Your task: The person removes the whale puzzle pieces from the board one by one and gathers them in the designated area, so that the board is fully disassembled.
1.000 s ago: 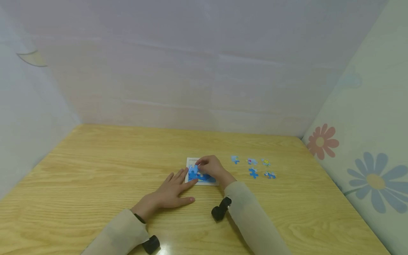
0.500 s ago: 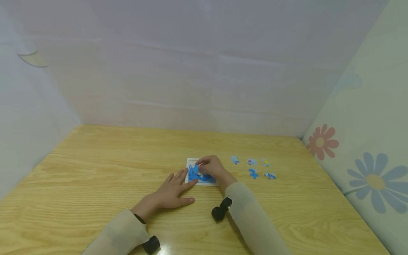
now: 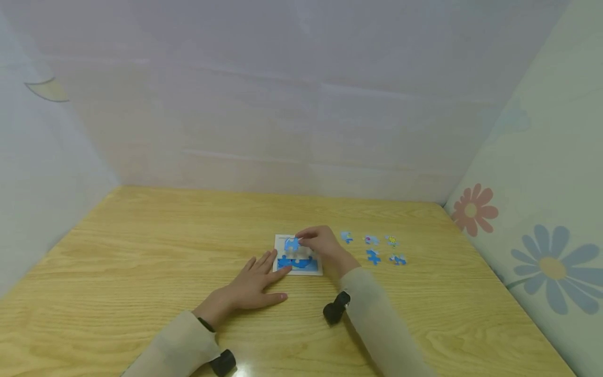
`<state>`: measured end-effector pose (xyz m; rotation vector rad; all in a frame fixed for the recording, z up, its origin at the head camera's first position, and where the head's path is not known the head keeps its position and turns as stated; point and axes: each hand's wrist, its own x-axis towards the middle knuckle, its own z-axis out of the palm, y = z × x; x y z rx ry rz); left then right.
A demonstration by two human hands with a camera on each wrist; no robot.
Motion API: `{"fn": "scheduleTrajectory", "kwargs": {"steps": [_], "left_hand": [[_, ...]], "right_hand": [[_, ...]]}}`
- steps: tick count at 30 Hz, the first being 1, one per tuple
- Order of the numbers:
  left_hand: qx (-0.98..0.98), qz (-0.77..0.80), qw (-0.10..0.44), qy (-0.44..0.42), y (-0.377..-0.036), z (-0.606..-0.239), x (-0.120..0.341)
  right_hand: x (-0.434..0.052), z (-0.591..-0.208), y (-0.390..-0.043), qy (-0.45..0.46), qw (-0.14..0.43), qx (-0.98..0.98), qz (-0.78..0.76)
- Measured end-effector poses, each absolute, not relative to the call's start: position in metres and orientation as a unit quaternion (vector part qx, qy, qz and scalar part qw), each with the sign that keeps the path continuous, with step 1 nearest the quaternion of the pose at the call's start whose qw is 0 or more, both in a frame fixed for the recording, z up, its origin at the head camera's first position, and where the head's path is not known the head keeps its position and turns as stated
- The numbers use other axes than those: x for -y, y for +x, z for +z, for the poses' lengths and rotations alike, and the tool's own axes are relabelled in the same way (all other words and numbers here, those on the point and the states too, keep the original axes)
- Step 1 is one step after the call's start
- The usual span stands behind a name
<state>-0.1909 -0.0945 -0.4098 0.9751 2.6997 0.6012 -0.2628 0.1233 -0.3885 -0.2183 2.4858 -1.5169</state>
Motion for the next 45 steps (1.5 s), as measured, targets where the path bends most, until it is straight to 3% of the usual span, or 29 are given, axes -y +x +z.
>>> {"fn": "scheduleTrajectory", "kwargs": {"steps": [7,26,45], "left_hand": [[-0.916,0.204,0.106,0.329,-0.19,-0.408,0.093],[-0.911,0.21,0.103,0.339,-0.191,-0.406,0.094],[-0.916,0.196,0.084,0.339,-0.191,-0.407,0.092]], "right_hand": [[-0.148,-0.38,-0.263,-0.075,0.088,-0.85,-0.514],[-0.225,-0.372,-0.26,-0.042,0.096,-0.859,-0.501],[-0.259,-0.398,-0.263,-0.029,0.131,-0.837,-0.531]]}}
